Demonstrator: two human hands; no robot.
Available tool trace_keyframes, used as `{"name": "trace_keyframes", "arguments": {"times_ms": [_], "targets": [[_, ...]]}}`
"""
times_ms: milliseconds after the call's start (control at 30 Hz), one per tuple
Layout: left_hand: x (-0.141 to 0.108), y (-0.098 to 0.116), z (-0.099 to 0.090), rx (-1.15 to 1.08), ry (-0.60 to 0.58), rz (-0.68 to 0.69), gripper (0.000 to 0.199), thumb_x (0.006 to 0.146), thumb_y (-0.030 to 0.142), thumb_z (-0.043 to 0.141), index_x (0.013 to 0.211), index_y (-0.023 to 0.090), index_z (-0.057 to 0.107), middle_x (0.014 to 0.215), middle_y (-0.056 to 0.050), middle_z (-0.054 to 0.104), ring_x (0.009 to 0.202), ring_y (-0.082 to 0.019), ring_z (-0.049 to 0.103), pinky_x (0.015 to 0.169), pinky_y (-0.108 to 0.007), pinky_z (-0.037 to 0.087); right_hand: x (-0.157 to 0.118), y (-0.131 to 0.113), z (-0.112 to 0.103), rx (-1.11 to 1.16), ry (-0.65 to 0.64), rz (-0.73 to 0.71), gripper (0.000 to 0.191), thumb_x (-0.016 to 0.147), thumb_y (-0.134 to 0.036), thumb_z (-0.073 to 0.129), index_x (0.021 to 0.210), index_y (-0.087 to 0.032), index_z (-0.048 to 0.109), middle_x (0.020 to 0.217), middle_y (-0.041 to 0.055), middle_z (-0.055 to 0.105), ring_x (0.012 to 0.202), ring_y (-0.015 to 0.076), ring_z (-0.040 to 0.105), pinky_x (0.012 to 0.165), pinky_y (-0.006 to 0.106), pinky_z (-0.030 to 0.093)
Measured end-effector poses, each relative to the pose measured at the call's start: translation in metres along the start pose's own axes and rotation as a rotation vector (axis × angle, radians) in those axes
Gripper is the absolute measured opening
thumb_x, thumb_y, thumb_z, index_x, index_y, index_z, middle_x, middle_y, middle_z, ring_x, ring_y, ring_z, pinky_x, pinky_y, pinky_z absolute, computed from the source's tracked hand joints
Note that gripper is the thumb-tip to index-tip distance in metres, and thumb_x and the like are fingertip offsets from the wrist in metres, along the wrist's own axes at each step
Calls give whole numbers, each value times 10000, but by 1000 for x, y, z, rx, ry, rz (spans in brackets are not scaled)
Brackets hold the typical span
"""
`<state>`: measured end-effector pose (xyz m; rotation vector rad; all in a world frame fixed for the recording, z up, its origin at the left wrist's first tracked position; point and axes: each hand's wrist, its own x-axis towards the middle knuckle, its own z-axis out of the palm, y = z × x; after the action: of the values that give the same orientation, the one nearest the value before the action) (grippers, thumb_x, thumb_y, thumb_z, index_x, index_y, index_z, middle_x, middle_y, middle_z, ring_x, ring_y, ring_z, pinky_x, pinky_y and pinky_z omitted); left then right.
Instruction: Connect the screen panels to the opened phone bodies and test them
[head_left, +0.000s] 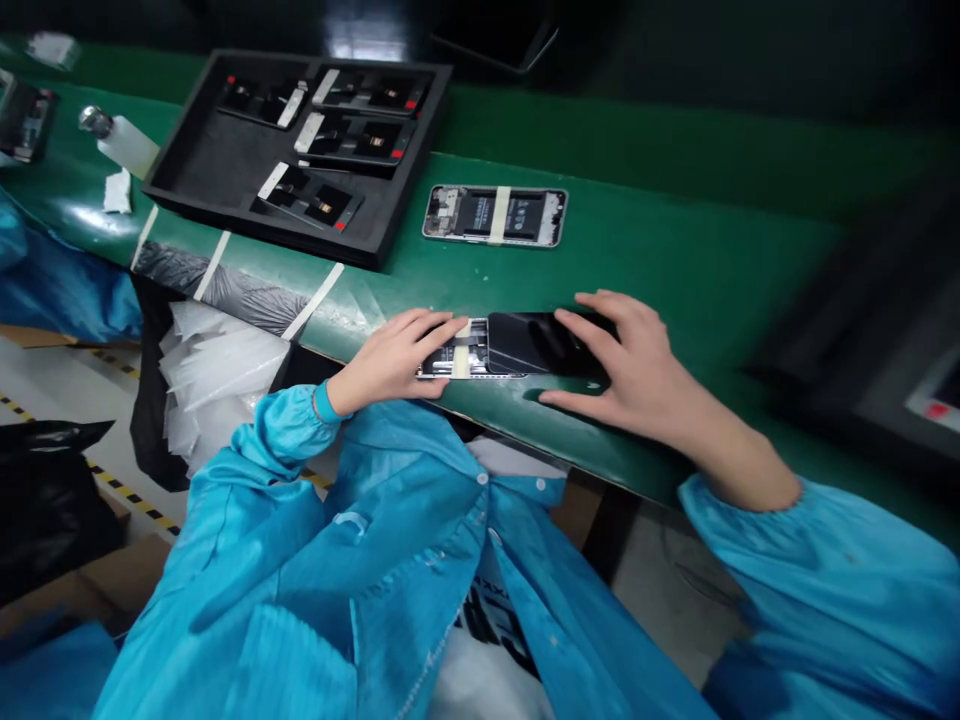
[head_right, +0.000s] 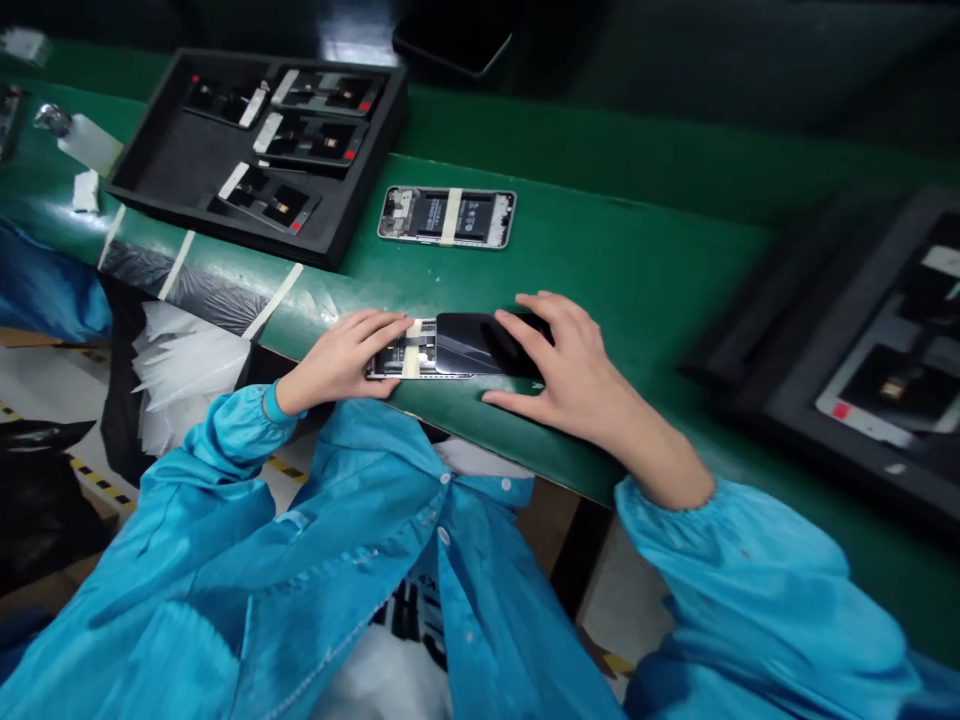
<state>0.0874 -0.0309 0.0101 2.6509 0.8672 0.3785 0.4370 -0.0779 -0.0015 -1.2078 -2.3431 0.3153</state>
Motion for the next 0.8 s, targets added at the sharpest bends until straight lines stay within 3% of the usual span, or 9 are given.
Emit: {"name": "trace_keyframes", "arguments": {"times_ms": [67,167,267,400,567,700,800], "targets": [[0,4,-1,0,18,-15,775,864,300,760,1570,189,460,1508,-178,592,1363,-364,576,1172,-552,502,-5,-1,2,12,21,16,909,915,-690,705,1659,-312,345,1581,202,455,1466,529,417,1151,768,398],[-2,8,-5,-18,30,-12,860,878,269,758,1634,188,357,1518,-186,580,1374,-353,573,1184,-553,495,-9,-2,0,17,37,54,911,917,-704,693,1653,-294,349,1574,203,450,1480,508,403,1176,754,378],[3,12,-8,-11,10,-9,967,931,447,756,1694,195,220,1583,-206,522,1452,-376,530,1251,-606,413,-12,-4,0,-5,76,84,919,912,-714,691,1648,-269,366,1546,214,462,1463,496,419,1182,749,361],[29,23,0,-2,13,17,1076,895,677,738,1698,190,212,1665,-221,428,1548,-425,421,1284,-632,355,-10,-19,10,-65,125,63,894,926,-692,691,1636,-243,383,1546,233,471,1465,491,416,1166,749,366],[58,34,12,-34,14,40,938,945,545,745,1675,199,267,1546,-187,573,1438,-361,562,1253,-606,414,-14,-42,14,-134,76,9,689,983,-594,668,1551,-243,499,1588,223,475,1523,476,373,1160,737,385],[55,37,14,-22,60,41,862,957,459,752,1660,233,307,1518,-176,595,1404,-337,597,1251,-598,427,-39,-39,4,-202,156,178,635,979,-568,679,1494,-230,524,1615,239,448,1539,502,357,1159,772,382],[46,37,16,8,134,87,862,976,397,735,1680,247,261,1525,-185,590,1412,-331,598,1256,-589,428,-58,-27,0,-140,287,321,748,987,-554,669,1582,-194,394,1603,260,448,1545,483,368,1198,746,381]]}}
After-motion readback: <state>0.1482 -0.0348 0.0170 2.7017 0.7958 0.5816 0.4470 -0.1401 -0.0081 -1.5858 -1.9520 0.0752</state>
